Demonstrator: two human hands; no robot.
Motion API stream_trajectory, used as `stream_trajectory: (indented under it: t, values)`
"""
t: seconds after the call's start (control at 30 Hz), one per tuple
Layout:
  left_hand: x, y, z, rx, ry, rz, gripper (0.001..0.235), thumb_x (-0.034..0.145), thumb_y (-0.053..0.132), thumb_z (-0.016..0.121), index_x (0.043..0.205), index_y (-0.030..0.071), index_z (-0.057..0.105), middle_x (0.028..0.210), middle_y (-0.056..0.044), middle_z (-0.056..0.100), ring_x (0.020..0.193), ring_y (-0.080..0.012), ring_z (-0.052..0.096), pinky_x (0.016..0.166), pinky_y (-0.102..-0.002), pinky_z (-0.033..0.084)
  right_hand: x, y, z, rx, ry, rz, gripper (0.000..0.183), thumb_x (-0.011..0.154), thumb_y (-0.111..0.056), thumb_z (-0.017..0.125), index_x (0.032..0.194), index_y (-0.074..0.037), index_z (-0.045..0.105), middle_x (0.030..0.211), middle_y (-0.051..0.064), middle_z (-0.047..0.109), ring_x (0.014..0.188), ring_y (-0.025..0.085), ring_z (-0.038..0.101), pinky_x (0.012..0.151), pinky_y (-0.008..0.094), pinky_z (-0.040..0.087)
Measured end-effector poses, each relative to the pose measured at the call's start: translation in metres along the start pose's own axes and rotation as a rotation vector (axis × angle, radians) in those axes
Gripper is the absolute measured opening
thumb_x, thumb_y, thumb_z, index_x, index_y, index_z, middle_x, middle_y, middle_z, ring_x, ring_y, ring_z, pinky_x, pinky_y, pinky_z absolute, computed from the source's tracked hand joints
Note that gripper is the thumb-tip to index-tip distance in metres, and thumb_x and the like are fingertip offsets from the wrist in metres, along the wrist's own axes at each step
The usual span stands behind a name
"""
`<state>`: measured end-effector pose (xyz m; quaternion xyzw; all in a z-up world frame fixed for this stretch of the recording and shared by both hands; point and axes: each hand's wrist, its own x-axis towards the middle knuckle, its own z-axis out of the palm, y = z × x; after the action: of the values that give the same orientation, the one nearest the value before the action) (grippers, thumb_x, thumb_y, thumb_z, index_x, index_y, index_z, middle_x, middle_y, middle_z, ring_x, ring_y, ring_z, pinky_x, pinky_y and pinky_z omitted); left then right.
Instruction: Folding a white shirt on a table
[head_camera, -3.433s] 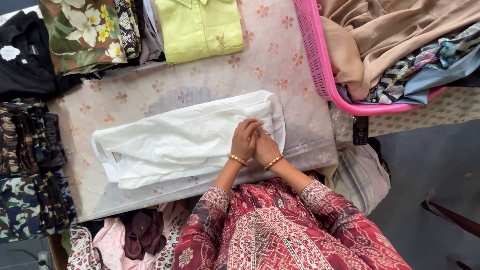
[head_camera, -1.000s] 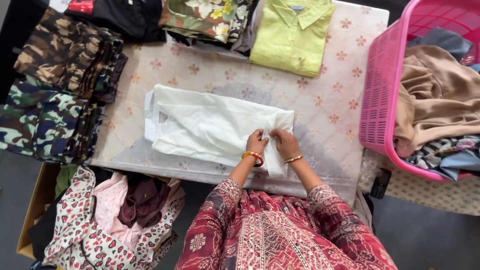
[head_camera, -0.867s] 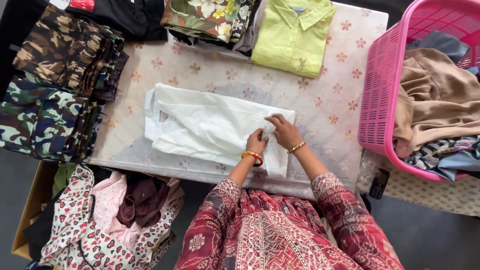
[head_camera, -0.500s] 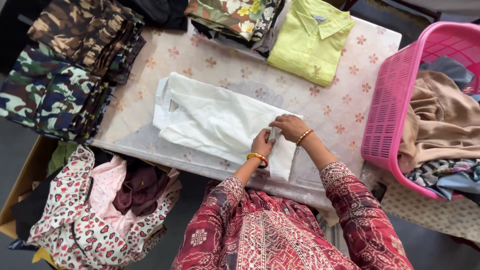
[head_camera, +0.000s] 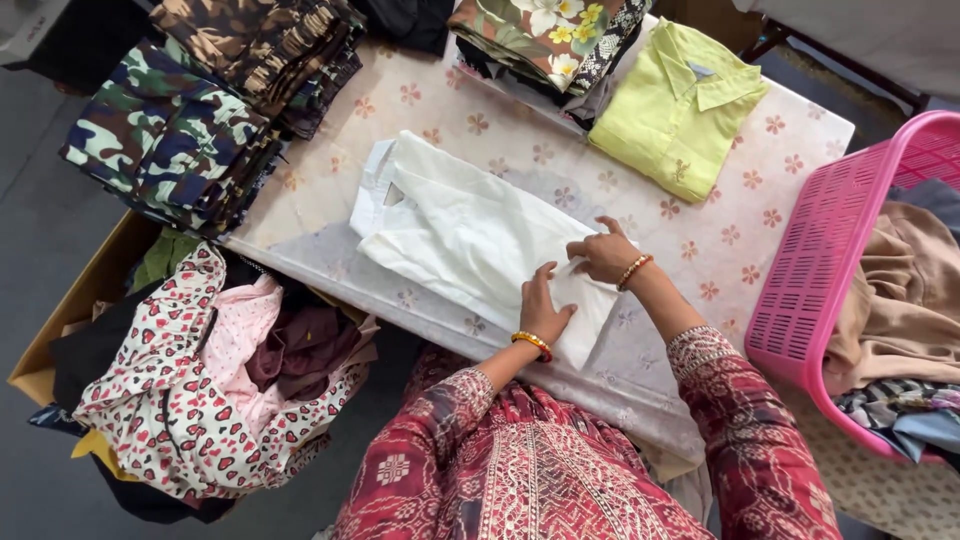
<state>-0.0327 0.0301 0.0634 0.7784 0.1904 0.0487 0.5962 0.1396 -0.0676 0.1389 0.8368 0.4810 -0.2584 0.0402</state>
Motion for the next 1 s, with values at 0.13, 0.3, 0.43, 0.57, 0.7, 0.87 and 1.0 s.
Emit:
stream_trajectory:
  t: [0.13, 0.3, 0.43, 0.57, 0.7, 0.87, 1.0]
  values:
    - [-0.007, 0.001, -0.025, 0.107, -0.017, -0.052, 0.097, 0.066, 0.014, 0.089, 0.147, 0.016, 0.037, 0.137, -0.016, 0.045, 0.127, -0.0388, 0.042, 0.109, -0.051, 0.037, 0.027, -0.009, -0.012, 0.051, 0.023, 0.030, 0.020, 0.088, -0.033, 0.072, 0.102, -0.021, 0.067, 0.079, 0.004, 0.075, 0.084, 0.022, 0.072, 0.119, 0.051, 0.028]
    - [-0.003, -0.024, -0.051, 0.184, 0.023, -0.240, 0.096, 0.066, 0.017, 0.093, 0.146, 0.021, 0.040, 0.141, -0.015, 0.039, 0.132, -0.0380, 0.037, 0.108, -0.052, 0.037, 0.063, -0.017, -0.022, 0.099, 0.118, -0.088, 0.022, 0.088, -0.031, 0.073, 0.105, -0.019, 0.067, 0.083, 0.008, 0.074, 0.083, 0.029, 0.071, 0.102, 0.044, 0.046]
    - [0.007, -0.086, -0.047, -0.324, 0.145, -0.405, 0.088, 0.070, 0.014, 0.091, 0.143, 0.019, 0.042, 0.133, -0.016, 0.045, 0.119, -0.0313, 0.050, 0.100, -0.047, 0.046, 0.086, -0.027, -0.033, 0.136, 0.126, -0.067, 0.024, 0.088, -0.032, 0.072, 0.106, -0.017, 0.067, 0.088, 0.010, 0.074, 0.083, 0.035, 0.070, 0.076, 0.047, 0.053]
    - [0.025, -0.070, -0.087, -0.790, 0.127, -0.763, 0.073, 0.077, 0.014, 0.085, 0.137, 0.020, 0.044, 0.110, -0.009, 0.065, 0.091, -0.0221, 0.064, 0.072, -0.038, 0.051, 0.109, -0.029, -0.042, 0.168, 0.151, -0.112, 0.027, 0.089, -0.034, 0.072, 0.107, -0.015, 0.065, 0.089, 0.012, 0.074, 0.081, 0.038, 0.070, 0.071, 0.049, 0.052]
    - [0.038, -0.087, -0.109, -0.918, 0.088, -0.874, 0.059, 0.080, 0.014, 0.081, 0.129, 0.020, 0.050, 0.097, -0.003, 0.068, 0.079, -0.0182, 0.063, 0.059, -0.035, 0.047, 0.132, -0.039, -0.060, 0.152, 0.087, -0.078, 0.028, 0.092, -0.036, 0.071, 0.110, -0.015, 0.066, 0.085, 0.014, 0.073, 0.083, 0.037, 0.069, 0.072, 0.050, 0.052]
    - [0.057, -0.118, -0.134, -1.023, 0.195, -0.599, 0.024, 0.089, 0.011, 0.080, 0.108, 0.012, 0.066, 0.094, 0.002, 0.067, 0.077, -0.0093, 0.062, 0.058, -0.029, 0.049, 0.172, -0.054, -0.079, 0.209, 0.140, -0.143, 0.027, 0.090, -0.033, 0.072, 0.108, -0.014, 0.066, 0.088, 0.013, 0.073, 0.085, 0.037, 0.069, 0.071, 0.049, 0.052]
    - [0.068, -0.112, -0.182, -1.133, 0.191, -0.718, 0.019, 0.086, 0.011, 0.077, 0.095, 0.014, 0.061, 0.088, 0.003, 0.066, 0.073, -0.0096, 0.063, 0.054, -0.030, 0.048, 0.215, -0.075, -0.091, 0.185, 0.147, -0.191, 0.026, 0.091, -0.032, 0.073, 0.108, -0.014, 0.066, 0.087, 0.014, 0.073, 0.086, 0.037, 0.068, 0.073, 0.049, 0.052]
